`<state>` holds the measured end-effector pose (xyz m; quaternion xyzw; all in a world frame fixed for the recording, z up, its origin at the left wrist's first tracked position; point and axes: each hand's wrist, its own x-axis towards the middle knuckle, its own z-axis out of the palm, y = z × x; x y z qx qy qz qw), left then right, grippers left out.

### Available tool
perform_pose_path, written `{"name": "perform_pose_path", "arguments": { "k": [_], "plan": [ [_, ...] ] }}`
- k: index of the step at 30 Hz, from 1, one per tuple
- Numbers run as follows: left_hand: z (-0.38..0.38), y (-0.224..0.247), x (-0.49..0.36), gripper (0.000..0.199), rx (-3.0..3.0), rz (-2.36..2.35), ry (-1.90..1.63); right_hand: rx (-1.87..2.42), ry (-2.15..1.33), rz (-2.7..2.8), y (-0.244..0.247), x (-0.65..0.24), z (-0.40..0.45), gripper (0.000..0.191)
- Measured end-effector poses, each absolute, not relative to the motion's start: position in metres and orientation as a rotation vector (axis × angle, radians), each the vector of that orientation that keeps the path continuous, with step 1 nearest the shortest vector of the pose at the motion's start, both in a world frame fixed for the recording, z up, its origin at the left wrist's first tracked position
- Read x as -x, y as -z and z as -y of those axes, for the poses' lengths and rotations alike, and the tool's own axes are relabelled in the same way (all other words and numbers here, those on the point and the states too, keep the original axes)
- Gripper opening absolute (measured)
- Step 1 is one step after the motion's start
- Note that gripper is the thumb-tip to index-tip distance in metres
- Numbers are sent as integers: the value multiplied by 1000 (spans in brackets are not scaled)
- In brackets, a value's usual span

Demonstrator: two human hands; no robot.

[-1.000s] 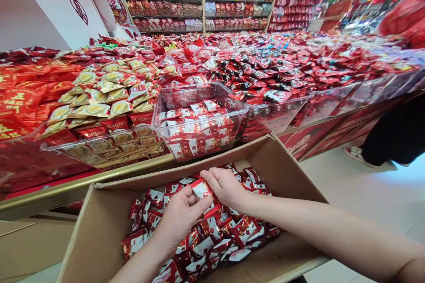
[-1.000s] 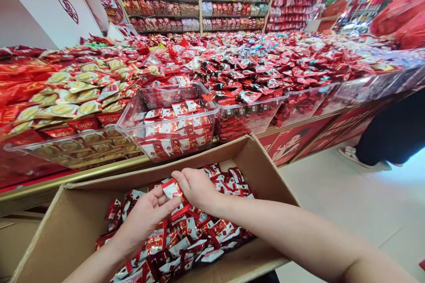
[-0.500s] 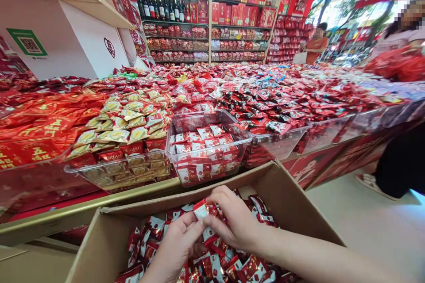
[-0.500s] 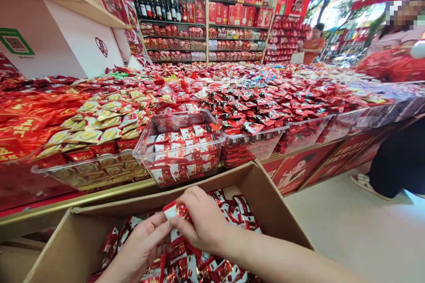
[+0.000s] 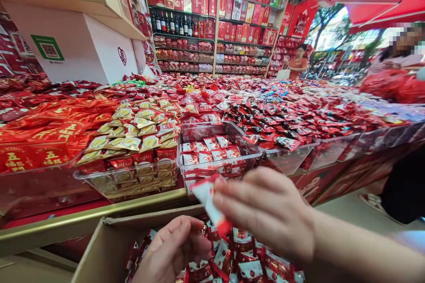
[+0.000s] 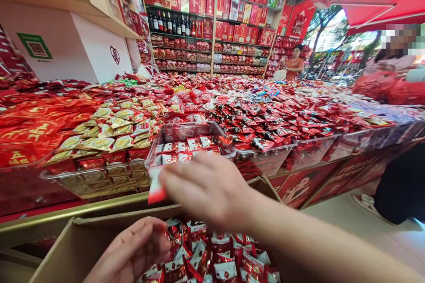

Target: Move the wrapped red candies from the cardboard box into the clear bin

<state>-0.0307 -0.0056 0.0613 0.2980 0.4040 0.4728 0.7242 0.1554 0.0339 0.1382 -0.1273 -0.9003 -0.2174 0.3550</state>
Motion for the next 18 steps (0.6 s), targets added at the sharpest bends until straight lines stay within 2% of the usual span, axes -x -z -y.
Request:
{"name": "perform_pose_path", "arguments": {
  "k": [3,7,12,18],
  "plan": [
    [3,-50,31,22,-740,-919,-942,737,594,2350,-158,-142,-87,25],
    [1,-32,27,26,-799,-922,-866,1158,619,2608,-150,-117,-160,18],
    [2,-26,29,32,-859,-941,-838,1199,497,2875,-130,-103,-193,24],
    [3,-22,28,35,-948,-972,-775,1184,363,2975,-126,-107,-196,20]
  ]
}}
